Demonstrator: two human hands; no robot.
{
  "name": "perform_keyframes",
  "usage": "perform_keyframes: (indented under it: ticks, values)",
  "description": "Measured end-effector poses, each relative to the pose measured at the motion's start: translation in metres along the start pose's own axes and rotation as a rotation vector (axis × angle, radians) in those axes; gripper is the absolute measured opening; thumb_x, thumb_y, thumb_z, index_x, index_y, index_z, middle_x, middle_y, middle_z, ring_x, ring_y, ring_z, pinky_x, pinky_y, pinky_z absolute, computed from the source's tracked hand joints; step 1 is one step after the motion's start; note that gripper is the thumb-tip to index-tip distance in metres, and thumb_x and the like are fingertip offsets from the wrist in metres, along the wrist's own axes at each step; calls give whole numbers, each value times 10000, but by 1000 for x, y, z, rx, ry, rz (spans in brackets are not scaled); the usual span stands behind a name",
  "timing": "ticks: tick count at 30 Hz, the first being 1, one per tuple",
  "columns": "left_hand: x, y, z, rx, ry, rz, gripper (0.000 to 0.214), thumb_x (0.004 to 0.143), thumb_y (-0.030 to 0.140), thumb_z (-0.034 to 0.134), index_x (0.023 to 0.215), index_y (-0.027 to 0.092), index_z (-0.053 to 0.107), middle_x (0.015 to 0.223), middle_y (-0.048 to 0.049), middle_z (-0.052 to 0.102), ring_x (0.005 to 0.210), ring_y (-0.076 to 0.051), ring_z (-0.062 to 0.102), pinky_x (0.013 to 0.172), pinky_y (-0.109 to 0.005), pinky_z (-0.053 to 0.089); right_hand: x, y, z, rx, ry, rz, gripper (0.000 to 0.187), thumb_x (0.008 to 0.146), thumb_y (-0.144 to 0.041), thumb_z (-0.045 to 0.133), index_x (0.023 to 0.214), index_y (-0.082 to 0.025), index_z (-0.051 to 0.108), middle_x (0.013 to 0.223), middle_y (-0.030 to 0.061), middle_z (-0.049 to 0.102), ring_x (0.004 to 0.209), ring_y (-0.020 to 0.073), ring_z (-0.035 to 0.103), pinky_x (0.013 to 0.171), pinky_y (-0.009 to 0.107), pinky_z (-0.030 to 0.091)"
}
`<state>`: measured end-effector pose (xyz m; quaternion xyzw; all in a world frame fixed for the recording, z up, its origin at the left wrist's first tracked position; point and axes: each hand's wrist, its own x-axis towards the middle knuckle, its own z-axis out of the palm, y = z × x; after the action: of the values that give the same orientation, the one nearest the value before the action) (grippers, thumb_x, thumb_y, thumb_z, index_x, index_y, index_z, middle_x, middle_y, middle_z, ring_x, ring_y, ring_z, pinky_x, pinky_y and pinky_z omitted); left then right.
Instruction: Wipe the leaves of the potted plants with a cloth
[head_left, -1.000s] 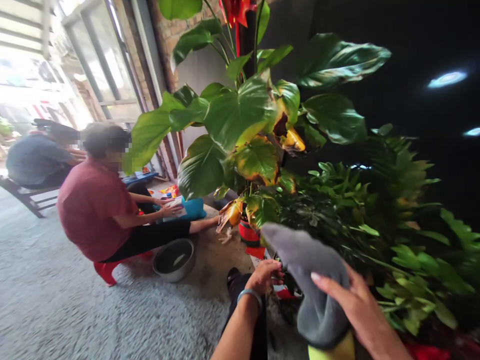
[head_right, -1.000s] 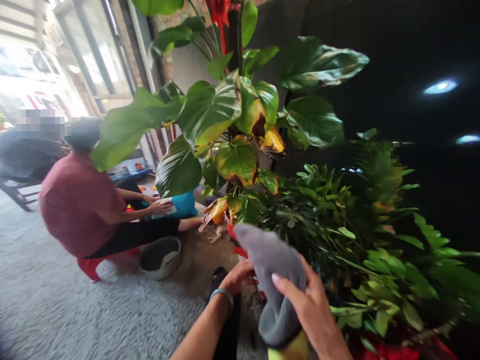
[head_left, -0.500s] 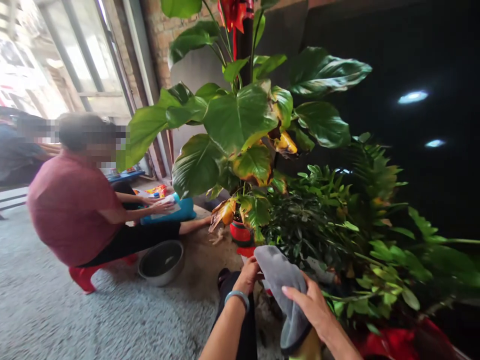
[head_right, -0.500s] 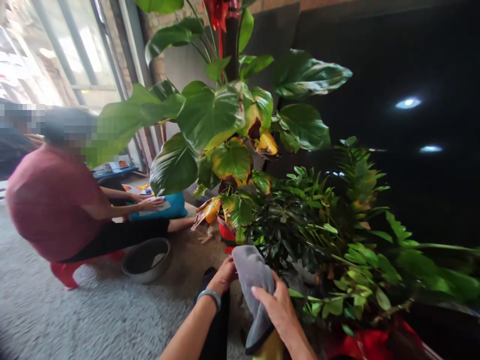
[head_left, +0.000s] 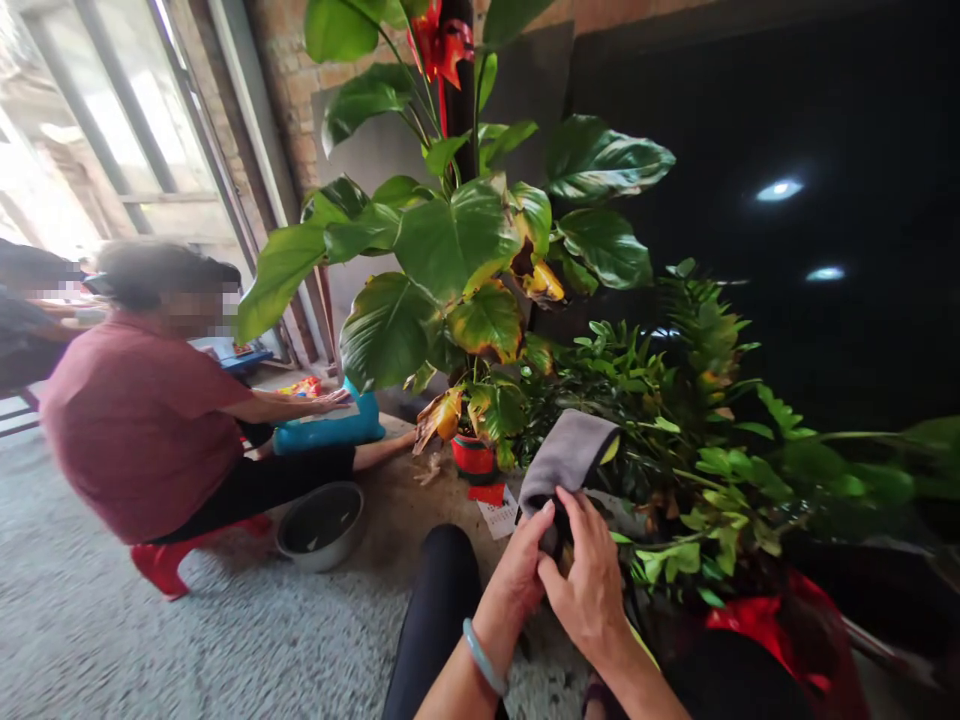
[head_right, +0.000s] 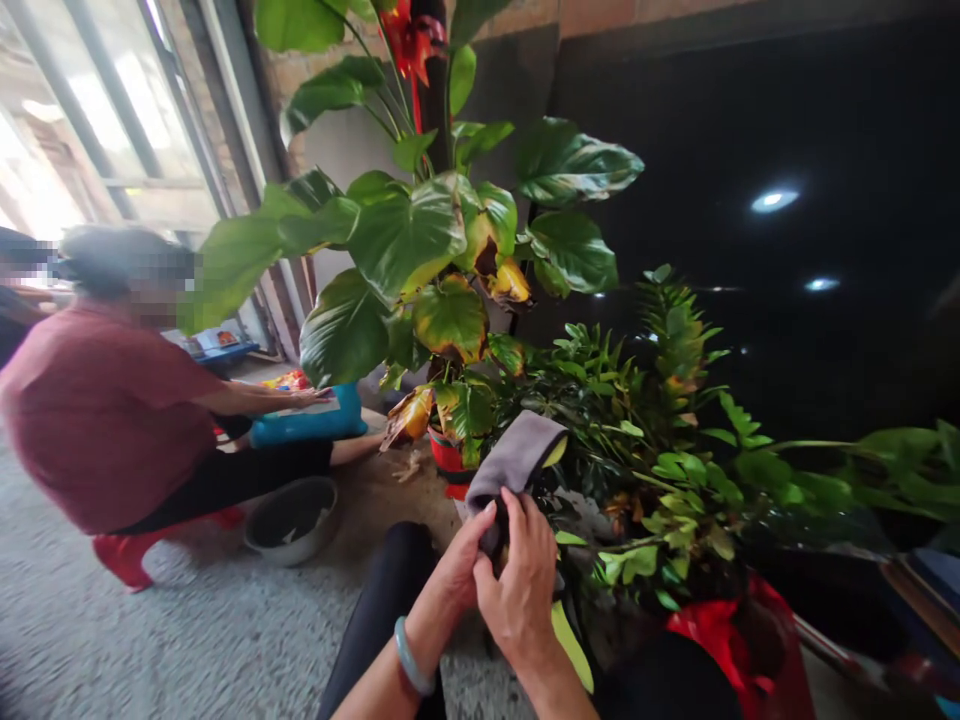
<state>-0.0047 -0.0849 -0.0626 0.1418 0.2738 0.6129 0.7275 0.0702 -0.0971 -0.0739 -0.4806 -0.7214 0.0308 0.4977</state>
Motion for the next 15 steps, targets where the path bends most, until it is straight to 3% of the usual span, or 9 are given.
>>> perform_keyframes:
  ticks: [3, 6, 11, 15]
  values:
    - [-3, 1, -4, -59, 14, -42, 470, 411, 365, 903, 766, 153, 678, 748, -21, 683, 805, -201, 639, 880, -332, 478, -7, -5, -7, 15, -8, -62, 582, 684, -168, 523, 1265, -198, 508, 1235, 155, 604, 1142, 355, 550, 971, 557, 412]
    - [-7, 4, -5, -63, 43, -21, 443, 391, 370, 900, 707, 155, 677, 698, -2, 677, 700, -154, 618, 803, -299, 494, -7, -6, -13, 88, -47, -23, 535, 681, -176, 530, 1214, -216, 553, 1190, 130, 644, 1101, 328, 589, 962, 529, 440]
    - [-7, 4, -7, 41, 89, 91, 412, 410, 374, 876, 708, 170, 677, 713, -6, 692, 762, -191, 628, 824, -329, 485, -5, -6, -17, 256, -111, 118, 518, 645, -191, 551, 1159, -222, 602, 1168, 105, 673, 1084, 296, 614, 961, 478, 469]
    - [-4, 1, -18, 56, 90, 59, 449, 454, 398, 858, 794, 174, 669, 781, -24, 707, 875, -227, 641, 888, -351, 471, -6, -8, -22, 362, -138, 275, 506, 613, -212, 559, 1114, -219, 628, 1187, 98, 671, 1122, 289, 602, 1003, 462, 446]
